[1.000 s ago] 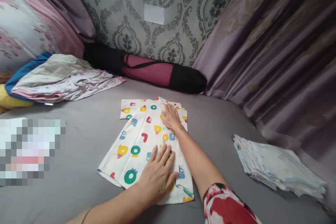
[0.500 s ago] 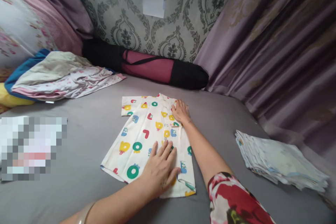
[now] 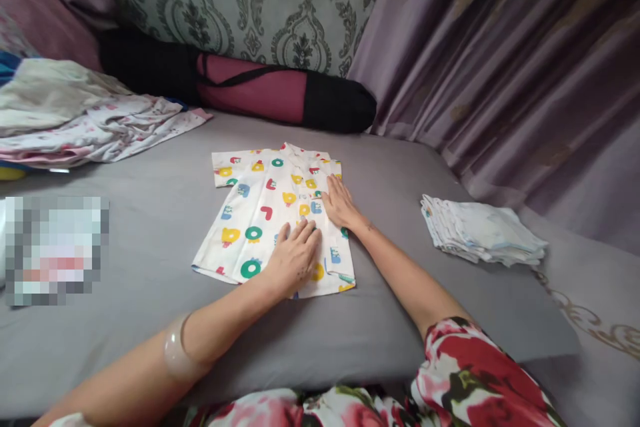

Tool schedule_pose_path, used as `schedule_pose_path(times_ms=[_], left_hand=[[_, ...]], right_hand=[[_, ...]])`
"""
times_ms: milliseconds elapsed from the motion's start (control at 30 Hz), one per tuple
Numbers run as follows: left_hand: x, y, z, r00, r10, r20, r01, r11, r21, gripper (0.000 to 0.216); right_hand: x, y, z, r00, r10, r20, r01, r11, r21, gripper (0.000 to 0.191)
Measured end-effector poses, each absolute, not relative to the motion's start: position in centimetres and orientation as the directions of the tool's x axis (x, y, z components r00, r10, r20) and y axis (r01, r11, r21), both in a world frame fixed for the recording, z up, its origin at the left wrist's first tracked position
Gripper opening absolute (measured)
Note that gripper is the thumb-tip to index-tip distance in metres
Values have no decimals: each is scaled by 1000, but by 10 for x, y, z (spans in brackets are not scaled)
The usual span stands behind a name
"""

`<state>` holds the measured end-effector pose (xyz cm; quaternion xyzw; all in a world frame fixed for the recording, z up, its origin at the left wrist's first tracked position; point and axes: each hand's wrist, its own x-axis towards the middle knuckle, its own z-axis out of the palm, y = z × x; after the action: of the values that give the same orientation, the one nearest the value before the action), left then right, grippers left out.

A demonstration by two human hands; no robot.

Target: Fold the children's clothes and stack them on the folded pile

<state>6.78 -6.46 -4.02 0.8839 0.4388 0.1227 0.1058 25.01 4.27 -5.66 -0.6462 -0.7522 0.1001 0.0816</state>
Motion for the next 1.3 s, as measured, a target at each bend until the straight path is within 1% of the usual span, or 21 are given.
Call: schedule_pose_path(times_ms=[100,300,433,533,600,667,733,767,833,900,933,1033,1167,1233,1300], left_hand=[[66,-61,-39,573,810,123,751,-579,318,48],[65,-55,-36,518,838,169,750,-540,382,43],[64,-54,-37,511,838,191,737,-541,405,44],[62,-53,-40,505,834,224,714,-549,435,42],[60,-51,-42,507,824,253,677,-562,476,40],[55,-45,-42,512,816,270,632,-570,524,35],[47,-38,-39,486,828,279,621,-552,557,30],[42,-33,-36,455,845,280,636,-528,563,29],[27,-25,-31,366,889,276,694,-458,555,29],[9,-16,-28,278,926,254,761,-374,530,31],[-1,-13,-27,240,940,242,791,-334,512,32],[-28,-6,-28,104,973,207,877,-188,443,37],[-50,-5,-28,-101,991,82,936,67,346,39],[-54,-7,-27,-155,988,15,935,142,325,40],[-56,-8,-24,-177,983,-39,929,180,324,38]], right_hand=[[242,4,-51,-168,985,-42,956,153,-252,66],[234,-65,-41,-214,969,-120,946,175,-271,67],[231,-102,-35,-248,959,-138,936,200,-290,66],[230,-123,-26,-283,944,-168,926,224,-303,66],[231,-130,-15,-314,927,-205,917,241,-316,66],[234,-127,-2,-346,912,-221,906,264,-330,61],[238,-113,11,-381,903,-198,887,297,-354,47],[239,-102,15,-392,904,-171,875,310,-371,42],[241,-72,18,-386,918,-93,859,320,-399,41],[242,-35,12,-315,949,9,872,294,-392,40],[241,-16,6,-270,962,34,887,262,-381,41],[235,40,-14,-137,991,6,930,131,-343,53],[220,92,-32,-72,997,-10,953,66,-295,59],[213,106,-38,-42,999,-5,963,39,-268,60],[208,114,-44,-30,999,-13,972,26,-234,61]])
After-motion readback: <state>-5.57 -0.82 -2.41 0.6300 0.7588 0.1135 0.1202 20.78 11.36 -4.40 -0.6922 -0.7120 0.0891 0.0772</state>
